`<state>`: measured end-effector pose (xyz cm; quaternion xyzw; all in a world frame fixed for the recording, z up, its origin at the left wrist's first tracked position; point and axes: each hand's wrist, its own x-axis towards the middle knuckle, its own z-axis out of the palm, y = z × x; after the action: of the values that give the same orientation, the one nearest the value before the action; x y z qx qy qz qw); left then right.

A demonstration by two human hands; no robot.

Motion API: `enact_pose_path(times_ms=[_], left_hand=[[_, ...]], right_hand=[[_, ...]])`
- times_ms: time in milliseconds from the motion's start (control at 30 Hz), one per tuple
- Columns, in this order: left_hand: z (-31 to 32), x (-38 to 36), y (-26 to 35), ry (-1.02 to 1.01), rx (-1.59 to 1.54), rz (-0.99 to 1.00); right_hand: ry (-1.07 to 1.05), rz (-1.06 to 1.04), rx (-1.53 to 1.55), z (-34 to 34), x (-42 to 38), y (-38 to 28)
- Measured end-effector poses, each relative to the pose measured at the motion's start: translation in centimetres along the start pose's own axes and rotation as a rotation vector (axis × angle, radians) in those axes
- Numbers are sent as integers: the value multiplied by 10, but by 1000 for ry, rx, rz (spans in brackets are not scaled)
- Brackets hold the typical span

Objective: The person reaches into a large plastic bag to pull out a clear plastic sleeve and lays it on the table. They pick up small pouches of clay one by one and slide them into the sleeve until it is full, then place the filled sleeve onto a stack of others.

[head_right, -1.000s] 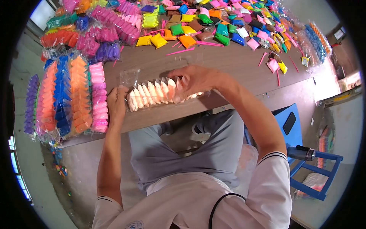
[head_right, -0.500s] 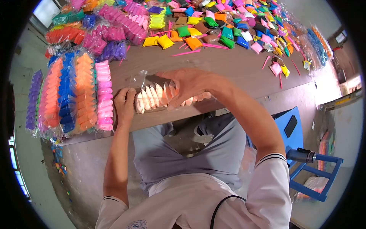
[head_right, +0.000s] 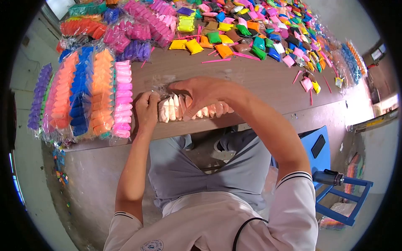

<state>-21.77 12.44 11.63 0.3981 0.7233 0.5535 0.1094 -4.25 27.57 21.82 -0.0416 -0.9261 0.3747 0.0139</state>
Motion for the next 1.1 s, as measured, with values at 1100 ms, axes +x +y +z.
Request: enact_pose_path(times_ms=[1100], left_hand=[[-2,-1,4,-5,11,19]], right_hand=[[-150,70,246,32,64,21]])
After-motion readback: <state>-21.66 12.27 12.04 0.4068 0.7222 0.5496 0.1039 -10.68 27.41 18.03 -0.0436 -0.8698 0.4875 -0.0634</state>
